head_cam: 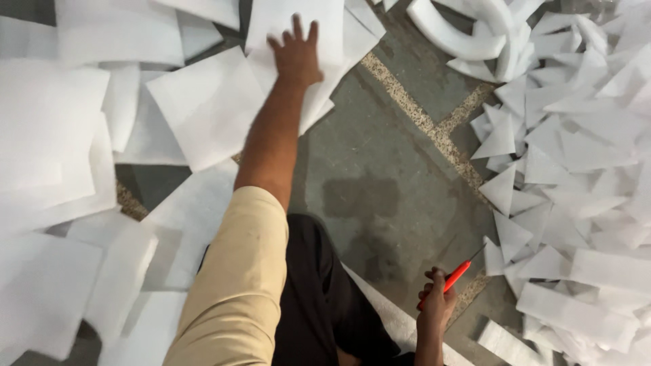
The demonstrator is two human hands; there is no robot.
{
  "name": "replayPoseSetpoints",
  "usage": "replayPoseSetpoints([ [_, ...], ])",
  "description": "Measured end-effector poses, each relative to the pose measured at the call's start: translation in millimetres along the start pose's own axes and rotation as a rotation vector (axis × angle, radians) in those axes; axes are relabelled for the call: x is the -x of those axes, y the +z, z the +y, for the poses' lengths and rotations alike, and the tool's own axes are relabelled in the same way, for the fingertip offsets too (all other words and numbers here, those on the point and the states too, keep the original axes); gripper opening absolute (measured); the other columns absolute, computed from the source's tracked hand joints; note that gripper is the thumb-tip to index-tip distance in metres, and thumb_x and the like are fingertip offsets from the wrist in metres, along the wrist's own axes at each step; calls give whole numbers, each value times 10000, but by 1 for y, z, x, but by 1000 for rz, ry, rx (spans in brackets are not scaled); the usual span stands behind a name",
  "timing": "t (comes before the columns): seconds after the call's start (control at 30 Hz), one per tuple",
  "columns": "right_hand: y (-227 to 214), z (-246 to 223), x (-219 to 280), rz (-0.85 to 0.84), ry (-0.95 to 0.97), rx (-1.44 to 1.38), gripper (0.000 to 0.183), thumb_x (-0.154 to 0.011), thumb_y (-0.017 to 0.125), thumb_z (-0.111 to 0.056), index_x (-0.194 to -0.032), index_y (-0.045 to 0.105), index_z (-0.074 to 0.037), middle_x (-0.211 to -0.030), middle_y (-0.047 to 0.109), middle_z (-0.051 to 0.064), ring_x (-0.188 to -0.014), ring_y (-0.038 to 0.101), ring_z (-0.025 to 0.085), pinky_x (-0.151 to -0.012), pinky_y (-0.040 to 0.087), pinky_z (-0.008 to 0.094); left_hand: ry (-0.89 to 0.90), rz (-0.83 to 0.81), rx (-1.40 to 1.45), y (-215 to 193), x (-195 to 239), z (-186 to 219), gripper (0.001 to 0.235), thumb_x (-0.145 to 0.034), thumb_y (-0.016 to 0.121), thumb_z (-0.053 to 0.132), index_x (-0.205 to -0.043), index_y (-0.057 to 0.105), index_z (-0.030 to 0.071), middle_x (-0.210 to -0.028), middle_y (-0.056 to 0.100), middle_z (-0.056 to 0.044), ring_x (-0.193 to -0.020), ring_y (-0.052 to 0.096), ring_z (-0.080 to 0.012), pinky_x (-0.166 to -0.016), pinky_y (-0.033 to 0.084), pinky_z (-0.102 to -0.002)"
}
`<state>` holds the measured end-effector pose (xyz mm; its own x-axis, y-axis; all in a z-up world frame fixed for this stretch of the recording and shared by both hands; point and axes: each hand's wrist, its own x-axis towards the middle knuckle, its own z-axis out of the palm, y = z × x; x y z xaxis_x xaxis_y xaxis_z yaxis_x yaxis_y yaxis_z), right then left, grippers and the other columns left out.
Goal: The person sits on the floor and uses a red utility knife to cut white foam sheets into smaller pieces. They repeatedly pick up sheets, cut them, and place the cut pieces aside, creating a growing pile of cut foam.
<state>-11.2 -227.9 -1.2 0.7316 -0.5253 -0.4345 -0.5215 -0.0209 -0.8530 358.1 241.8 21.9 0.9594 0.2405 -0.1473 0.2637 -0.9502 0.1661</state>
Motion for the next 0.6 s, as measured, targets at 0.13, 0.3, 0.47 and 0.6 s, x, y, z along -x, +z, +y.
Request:
replayPoseSetpoints([
  [0.13,8,-2,0,-16,102,78,320,-1008,598,-347,-1073,662,-41,-665,474,-10,-514,415,76,-423,288,258,32,-56,-75,13,-7,-19,846,-785,810,357,-1509,412,174,-1535,379,-233,-1404,383,-407,-1054,406,-625],
  [0.3,12,1,3,-76,87,101,310,-989,591,-366,-1077,683,-84,-652,456,-35,-502,398,72,-403,255,258,144,-20,-86,17,-2,-38,241,-1001,528,136,-1153,713,107,-1224,726,-161,-1233,616,-366,-978,509,-562],
  [0.47,7,7,8,-103,80,160,350,-995,623,-385,-1047,670,-43,-637,436,-29,-488,387,78,-399,253,270,320,-68,-91,7,76,-68,247,-885,559,123,-1039,750,92,-1070,744,-202,-1009,715,-383,-829,575,-520],
  [0.6,5,17,10,-141,-6,203,312,-971,626,-368,-1040,683,-69,-621,455,-37,-473,396,78,-401,292,274,305,-226,-34,-6,177,-92,374,-856,560,119,-1192,725,128,-1124,737,-189,-1052,703,-378,-890,561,-507],
])
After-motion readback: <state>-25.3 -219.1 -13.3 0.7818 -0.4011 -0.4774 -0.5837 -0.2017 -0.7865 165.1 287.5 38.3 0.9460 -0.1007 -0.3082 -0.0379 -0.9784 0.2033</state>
